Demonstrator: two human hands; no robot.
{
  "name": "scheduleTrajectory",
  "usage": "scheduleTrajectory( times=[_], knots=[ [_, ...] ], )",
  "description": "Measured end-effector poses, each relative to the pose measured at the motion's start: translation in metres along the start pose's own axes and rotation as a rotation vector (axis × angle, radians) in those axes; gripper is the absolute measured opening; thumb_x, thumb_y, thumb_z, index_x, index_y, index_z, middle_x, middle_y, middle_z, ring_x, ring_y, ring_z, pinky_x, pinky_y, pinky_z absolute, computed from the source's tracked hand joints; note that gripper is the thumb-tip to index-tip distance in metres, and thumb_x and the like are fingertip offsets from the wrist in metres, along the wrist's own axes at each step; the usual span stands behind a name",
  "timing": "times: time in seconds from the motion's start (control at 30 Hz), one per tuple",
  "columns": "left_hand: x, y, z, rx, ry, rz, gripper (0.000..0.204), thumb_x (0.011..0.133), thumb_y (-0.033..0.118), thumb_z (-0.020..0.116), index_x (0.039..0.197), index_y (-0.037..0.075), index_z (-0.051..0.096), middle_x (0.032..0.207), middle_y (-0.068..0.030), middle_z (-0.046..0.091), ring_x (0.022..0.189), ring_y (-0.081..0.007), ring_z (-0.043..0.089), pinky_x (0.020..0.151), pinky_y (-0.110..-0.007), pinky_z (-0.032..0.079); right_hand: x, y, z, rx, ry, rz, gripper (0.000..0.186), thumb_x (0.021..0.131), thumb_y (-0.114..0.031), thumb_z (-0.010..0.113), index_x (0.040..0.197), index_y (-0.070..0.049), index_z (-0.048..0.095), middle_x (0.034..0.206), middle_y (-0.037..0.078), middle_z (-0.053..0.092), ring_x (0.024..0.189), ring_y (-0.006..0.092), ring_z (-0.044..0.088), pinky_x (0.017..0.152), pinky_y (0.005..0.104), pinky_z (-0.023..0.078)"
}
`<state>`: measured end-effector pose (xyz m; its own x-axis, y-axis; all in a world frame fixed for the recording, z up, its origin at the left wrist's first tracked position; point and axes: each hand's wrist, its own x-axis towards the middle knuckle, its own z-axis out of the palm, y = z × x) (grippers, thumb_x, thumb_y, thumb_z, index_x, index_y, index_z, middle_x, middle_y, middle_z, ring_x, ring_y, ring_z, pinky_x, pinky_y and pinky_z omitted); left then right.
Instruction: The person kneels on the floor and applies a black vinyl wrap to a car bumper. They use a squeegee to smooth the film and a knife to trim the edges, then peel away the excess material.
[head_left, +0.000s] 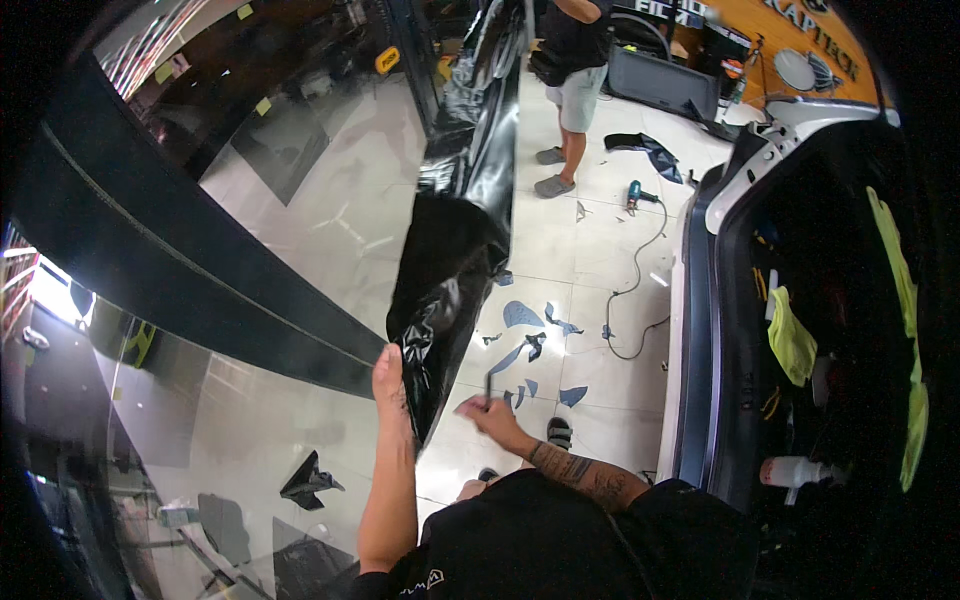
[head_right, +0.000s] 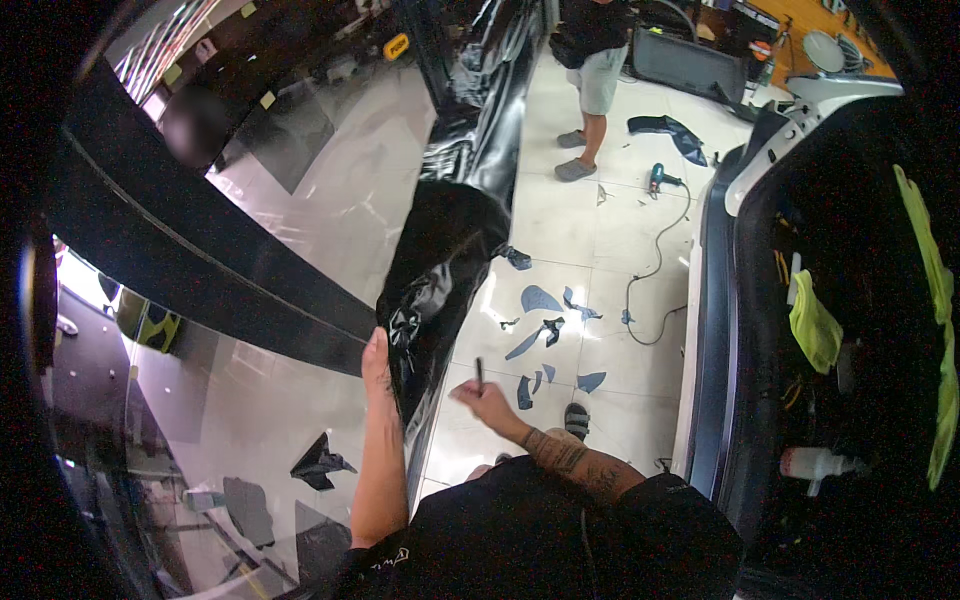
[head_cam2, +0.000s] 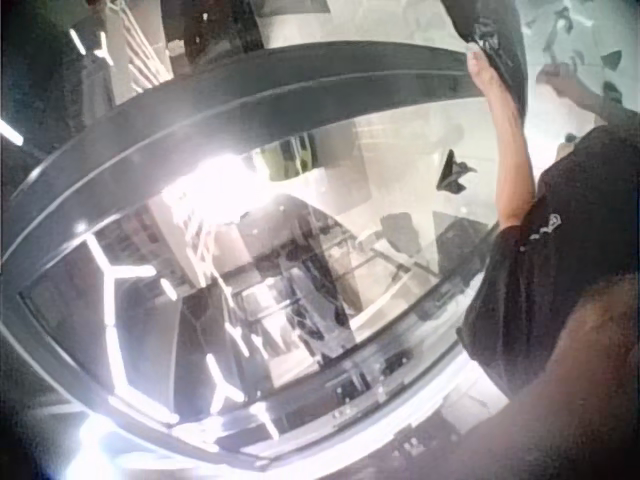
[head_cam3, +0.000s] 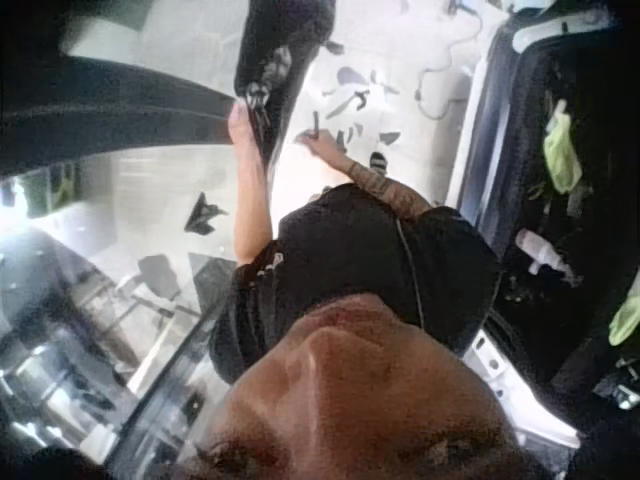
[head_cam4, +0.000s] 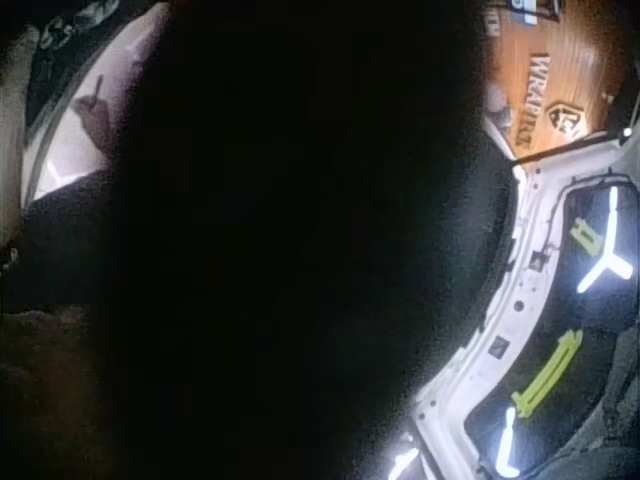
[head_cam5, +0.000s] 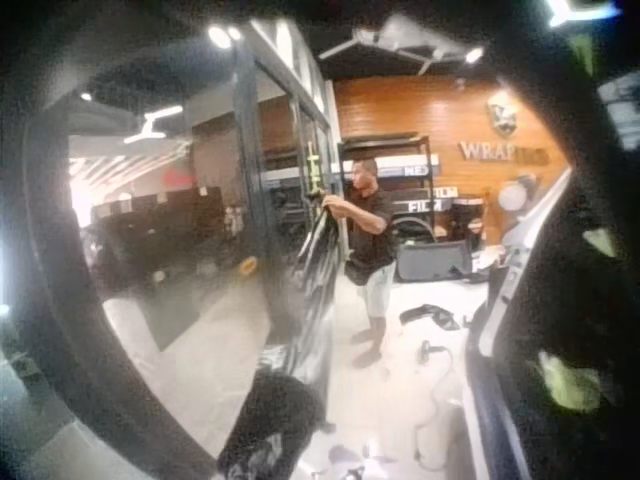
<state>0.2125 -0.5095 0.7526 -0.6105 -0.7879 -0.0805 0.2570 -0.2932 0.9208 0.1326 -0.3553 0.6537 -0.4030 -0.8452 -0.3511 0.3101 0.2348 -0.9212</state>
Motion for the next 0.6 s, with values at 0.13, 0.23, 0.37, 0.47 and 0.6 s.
scheduleTrajectory(
  times=[0.13, 0.23, 0.37, 0.47, 0.6],
  knots=[
    [0.02, 0.042, 0.002, 0.868, -0.067, 0.323, 0.027, 0.094, 0.024, 0.057, 0.081, 0.001, 0.055, 0.067, -0.0124, 0.059, 0.063, -0.0189, 0.056, 0.061, -0.032, 0.044, 0.02, -0.013, -0.059, -0.185, 0.411, -0.459, 0.017, 0.09, -0.019, 0.063, 0.094, -0.003, 0.067, 0.064, 0.0, 0.056, 0.06, 0.0067, 0.048, 0.054, 0.0258, 0.039],
    [0.015, 0.076, 0.024, 1.203, -0.112, 0.451, 0.024, 0.09, 0.018, 0.06, 0.08, -0.002, 0.051, 0.07, -0.0243, 0.051, 0.063, -0.0426, 0.049, 0.054, -0.039, 0.04, 0.022, -0.122, -0.059, -0.296, 0.01, -0.714, 0.047, 0.085, -0.011, 0.064, 0.129, -0.008, 0.047, 0.051, 0.0, 0.037, 0.048, 0.0081, 0.033, 0.047, 0.0267, 0.03],
    [0.012, 0.089, 0.053, 1.305, -0.301, 0.616, 0.022, 0.086, 0.02, 0.065, 0.082, 0.001, 0.055, 0.067, -0.0196, 0.055, 0.06, -0.039, 0.055, 0.053, -0.042, 0.042, 0.062, -0.259, -0.051, -0.822, -0.482, -1.01, 0.079, 0.074, -0.006, 0.063, 0.146, -0.015, 0.031, 0.051, 0.01, 0.041, 0.044, 0.0229, 0.043, 0.048, 0.0326, 0.038],
    [0.014, 0.085, 0.066, 1.405, -0.34, 0.71, 0.022, 0.084, 0.022, 0.067, 0.083, 0.003, 0.057, 0.068, -0.0171, 0.058, 0.061, -0.0376, 0.056, 0.053, -0.043, 0.043, 0.093, -0.316, -0.047, -1.19, -0.905, -0.643, 0.046, 0.071, -0.014, 0.071, 0.116, -0.008, 0.064, 0.059, 0.012, 0.058, 0.055, 0.0186, 0.058, 0.057, 0.0317, 0.047],
    [0.013, 0.073, 0.07, 1.195, -0.229, 0.658, 0.02, 0.08, 0.018, 0.068, 0.089, 0.002, 0.06, 0.068, -0.0168, 0.059, 0.063, -0.0357, 0.059, 0.056, -0.04, 0.045, 0.122, -0.301, -0.057, -1.004, -1.078, -0.721, 0.021, 0.075, -0.019, 0.072, 0.086, -0.001, 0.067, 0.064, 0.008, 0.062, 0.056, 0.0142, 0.054, 0.055, 0.0317, 0.044]
  ],
)
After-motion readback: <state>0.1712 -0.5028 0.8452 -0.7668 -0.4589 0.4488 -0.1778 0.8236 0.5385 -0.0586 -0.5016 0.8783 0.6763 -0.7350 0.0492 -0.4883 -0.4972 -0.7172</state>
